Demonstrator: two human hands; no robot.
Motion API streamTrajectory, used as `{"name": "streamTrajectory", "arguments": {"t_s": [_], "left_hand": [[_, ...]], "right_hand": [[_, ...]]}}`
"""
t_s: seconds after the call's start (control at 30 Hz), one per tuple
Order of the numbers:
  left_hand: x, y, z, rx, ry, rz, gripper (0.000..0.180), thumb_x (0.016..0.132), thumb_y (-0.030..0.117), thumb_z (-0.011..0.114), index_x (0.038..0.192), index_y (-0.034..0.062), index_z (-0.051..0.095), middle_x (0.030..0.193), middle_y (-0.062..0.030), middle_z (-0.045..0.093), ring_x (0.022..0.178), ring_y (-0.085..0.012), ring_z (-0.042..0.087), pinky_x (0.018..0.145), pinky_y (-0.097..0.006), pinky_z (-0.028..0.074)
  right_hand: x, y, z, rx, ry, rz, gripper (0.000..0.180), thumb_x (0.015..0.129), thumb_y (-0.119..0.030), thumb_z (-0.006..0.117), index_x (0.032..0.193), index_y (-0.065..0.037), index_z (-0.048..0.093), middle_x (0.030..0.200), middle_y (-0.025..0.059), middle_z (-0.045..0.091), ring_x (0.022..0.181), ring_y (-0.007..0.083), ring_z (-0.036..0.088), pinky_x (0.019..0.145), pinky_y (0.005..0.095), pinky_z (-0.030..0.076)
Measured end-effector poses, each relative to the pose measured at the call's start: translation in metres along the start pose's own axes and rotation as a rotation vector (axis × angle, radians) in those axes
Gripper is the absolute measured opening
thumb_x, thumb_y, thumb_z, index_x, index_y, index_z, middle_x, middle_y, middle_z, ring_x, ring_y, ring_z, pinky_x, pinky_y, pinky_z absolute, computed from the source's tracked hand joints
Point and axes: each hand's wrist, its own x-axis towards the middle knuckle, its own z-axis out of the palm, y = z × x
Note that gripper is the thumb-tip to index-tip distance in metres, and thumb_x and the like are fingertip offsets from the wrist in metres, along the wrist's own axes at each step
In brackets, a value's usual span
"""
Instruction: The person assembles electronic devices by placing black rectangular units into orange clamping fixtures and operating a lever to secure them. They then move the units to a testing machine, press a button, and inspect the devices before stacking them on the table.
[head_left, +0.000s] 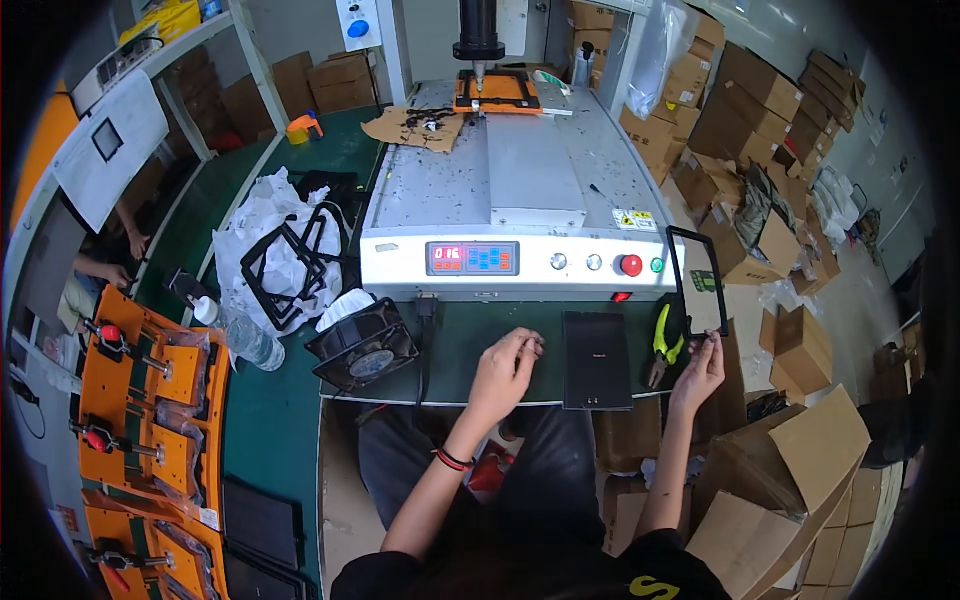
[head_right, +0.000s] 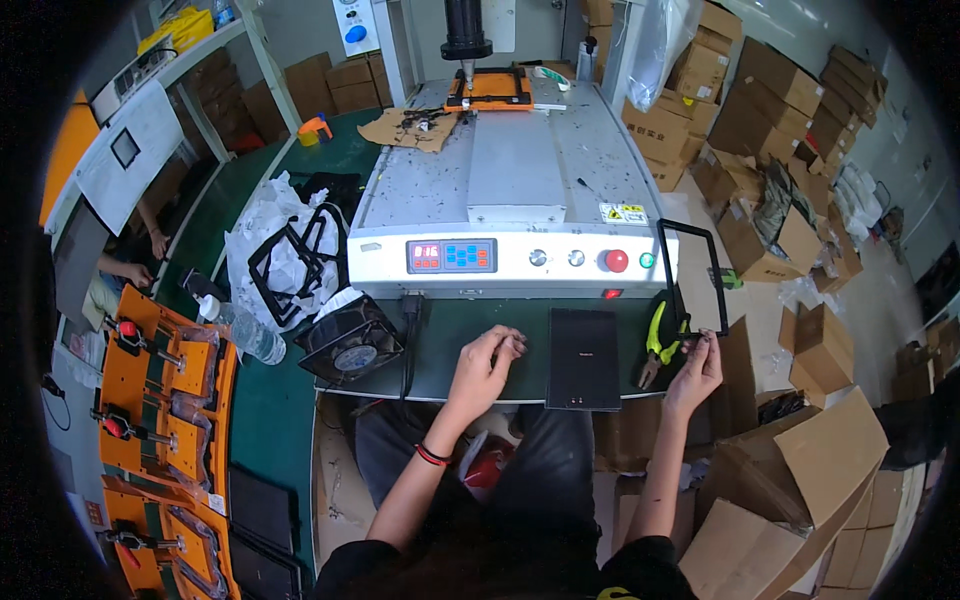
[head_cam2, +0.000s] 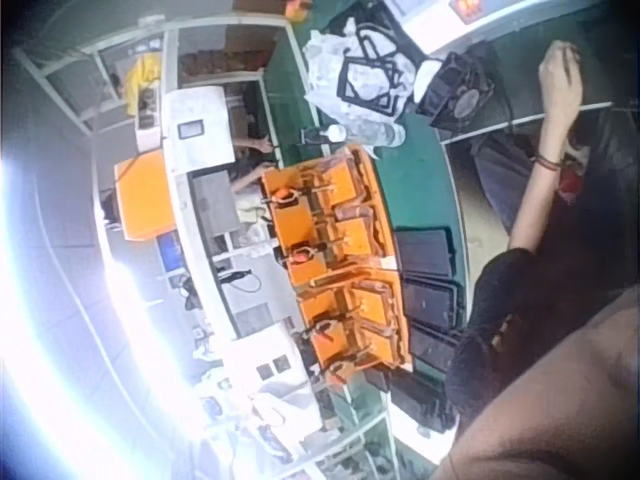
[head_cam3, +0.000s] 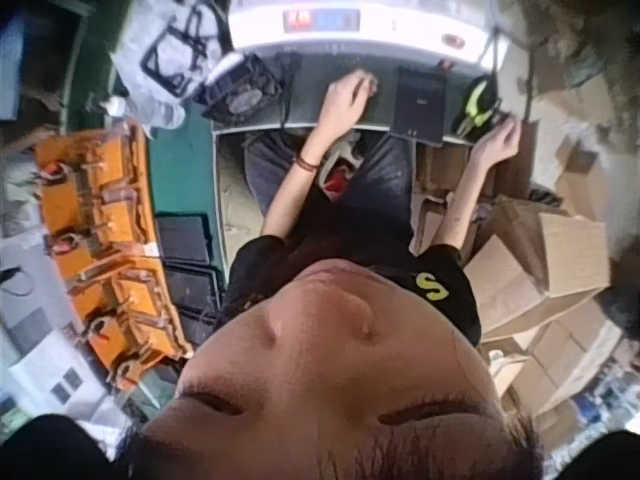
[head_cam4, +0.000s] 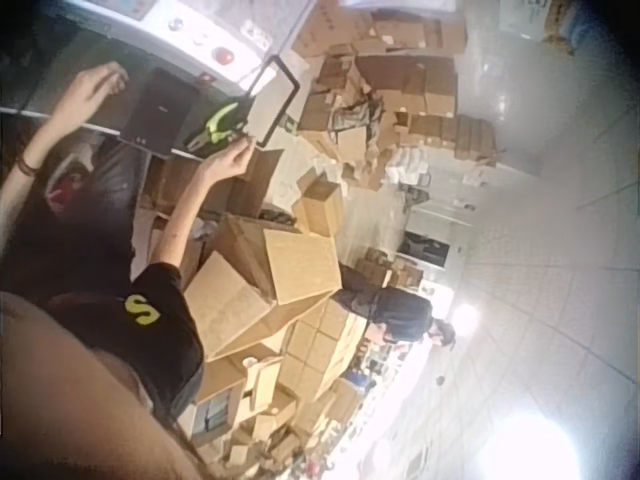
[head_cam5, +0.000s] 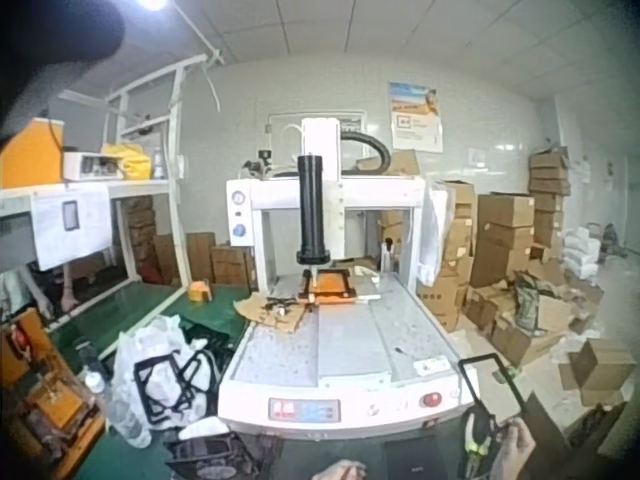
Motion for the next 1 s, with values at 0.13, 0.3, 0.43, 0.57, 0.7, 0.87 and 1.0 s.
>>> {"name": "streamTrajectory", "arguments": {"t_s": [0.13, 0.3, 0.43, 0.57, 0.7, 0.87, 1.0], "left_hand": [[0.001, -0.005, 0.002, -0.018, 0.013, -0.028, 0.014, 0.092, 0.005, 0.047, 0.089, -0.0036, 0.057, 0.08, -0.0153, 0.062, 0.074, -0.0275, 0.064, 0.067, -0.034, 0.05], [0.002, 0.01, 0.005, 0.193, -0.121, 0.115, 0.025, 0.088, 0.016, 0.056, 0.109, 0.0023, 0.058, 0.11, -0.0154, 0.059, 0.105, -0.0304, 0.055, 0.088, -0.038, 0.044], [-0.001, 0.03, 0.019, 0.495, -0.401, 0.411, 0.048, 0.084, 0.034, 0.061, 0.124, 0.0082, 0.054, 0.138, -0.0133, 0.043, 0.128, -0.0356, 0.036, 0.107, -0.043, 0.029], [0.0, 0.016, 0.022, 0.599, -0.52, 0.446, 0.055, 0.083, 0.041, 0.062, 0.129, 0.0118, 0.053, 0.143, -0.0105, 0.039, 0.134, -0.0354, 0.031, 0.108, -0.045, 0.029], [-0.002, 0.015, 0.024, 0.599, -0.492, 0.436, 0.051, 0.084, 0.037, 0.063, 0.128, 0.0123, 0.054, 0.142, -0.0101, 0.041, 0.133, -0.0343, 0.033, 0.107, -0.043, 0.031], [-0.006, 0.017, 0.024, 0.645, -0.459, 0.44, 0.054, 0.084, 0.036, 0.062, 0.131, 0.0105, 0.051, 0.141, -0.0094, 0.042, 0.132, -0.0328, 0.035, 0.105, -0.043, 0.033], [-0.007, 0.019, 0.025, 0.571, -0.427, 0.404, 0.054, 0.083, 0.03, 0.065, 0.129, 0.0068, 0.051, 0.136, -0.0093, 0.048, 0.131, -0.0307, 0.038, 0.104, -0.041, 0.036]], "right_hand": [[-0.004, -0.01, 0.01, -0.194, 0.072, 0.031, 0.026, 0.095, -0.009, 0.052, 0.114, 0.008, 0.057, 0.101, 0.0078, 0.063, 0.079, 0.01, 0.058, 0.07, 0.0239, 0.048], [-0.003, -0.007, 0.01, -0.119, 0.024, -0.014, 0.022, 0.094, -0.007, 0.054, 0.109, 0.008, 0.06, 0.096, 0.007, 0.063, 0.078, 0.0094, 0.059, 0.07, 0.0239, 0.049], [-0.005, -0.01, 0.014, -0.102, 0.031, -0.004, 0.022, 0.093, -0.007, 0.055, 0.107, 0.008, 0.061, 0.093, 0.0075, 0.064, 0.077, 0.0101, 0.06, 0.07, 0.0238, 0.049], [-0.005, -0.012, 0.016, -0.08, -0.018, 0.01, 0.025, 0.094, -0.009, 0.054, 0.113, 0.008, 0.058, 0.101, 0.0084, 0.063, 0.079, 0.011, 0.059, 0.07, 0.0242, 0.048], [-0.006, -0.014, 0.017, -0.07, 0.006, 0.001, 0.021, 0.093, -0.007, 0.054, 0.106, 0.008, 0.062, 0.094, 0.0069, 0.064, 0.075, 0.0098, 0.06, 0.07, 0.0238, 0.049], [-0.006, -0.014, 0.017, -0.077, -0.02, -0.003, 0.021, 0.094, -0.008, 0.055, 0.106, 0.007, 0.062, 0.093, 0.0067, 0.064, 0.073, 0.0099, 0.06, 0.07, 0.0233, 0.049], [-0.008, -0.017, 0.016, -0.068, -0.03, 0.013, 0.021, 0.094, -0.008, 0.054, 0.106, 0.008, 0.062, 0.093, 0.0072, 0.064, 0.074, 0.0099, 0.06, 0.07, 0.0236, 0.049]]}}
